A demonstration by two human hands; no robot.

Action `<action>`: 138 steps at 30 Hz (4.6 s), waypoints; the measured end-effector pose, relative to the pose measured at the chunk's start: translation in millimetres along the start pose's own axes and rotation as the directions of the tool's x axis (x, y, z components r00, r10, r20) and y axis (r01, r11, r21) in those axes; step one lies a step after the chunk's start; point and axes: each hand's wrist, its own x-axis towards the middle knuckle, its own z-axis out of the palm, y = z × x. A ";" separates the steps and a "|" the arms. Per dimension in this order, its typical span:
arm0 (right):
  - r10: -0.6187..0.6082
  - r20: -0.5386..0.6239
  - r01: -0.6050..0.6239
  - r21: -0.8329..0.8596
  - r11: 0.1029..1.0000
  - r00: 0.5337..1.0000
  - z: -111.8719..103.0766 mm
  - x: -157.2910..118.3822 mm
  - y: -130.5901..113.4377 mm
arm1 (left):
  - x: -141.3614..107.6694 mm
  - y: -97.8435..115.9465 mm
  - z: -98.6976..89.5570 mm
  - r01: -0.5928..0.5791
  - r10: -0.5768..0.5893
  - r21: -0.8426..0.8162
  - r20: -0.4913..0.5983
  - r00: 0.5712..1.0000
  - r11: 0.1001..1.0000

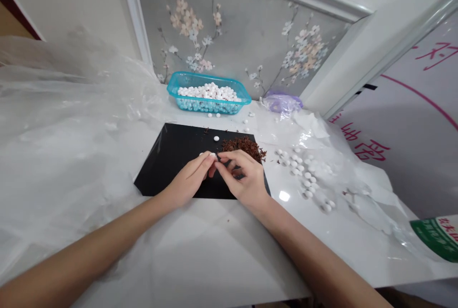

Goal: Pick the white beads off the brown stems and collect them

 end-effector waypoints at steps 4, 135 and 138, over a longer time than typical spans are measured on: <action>0.011 0.024 -0.011 0.012 1.000 1.000 -2.1 2.4 0.5 | 1.3 -1.0 -0.1 0.008 -0.006 -0.049 0.056 0.998 0.999; 0.306 0.161 -0.168 -0.560 0.811 0.938 -52.6 33.4 49.0 | 45.4 2.5 -33.4 -0.114 0.258 0.868 -0.016 0.966 0.484; 0.279 0.155 -0.158 -0.531 0.832 0.948 -51.7 33.2 52.5 | 63.0 2.2 -27.4 -0.168 0.254 0.861 0.048 0.966 0.479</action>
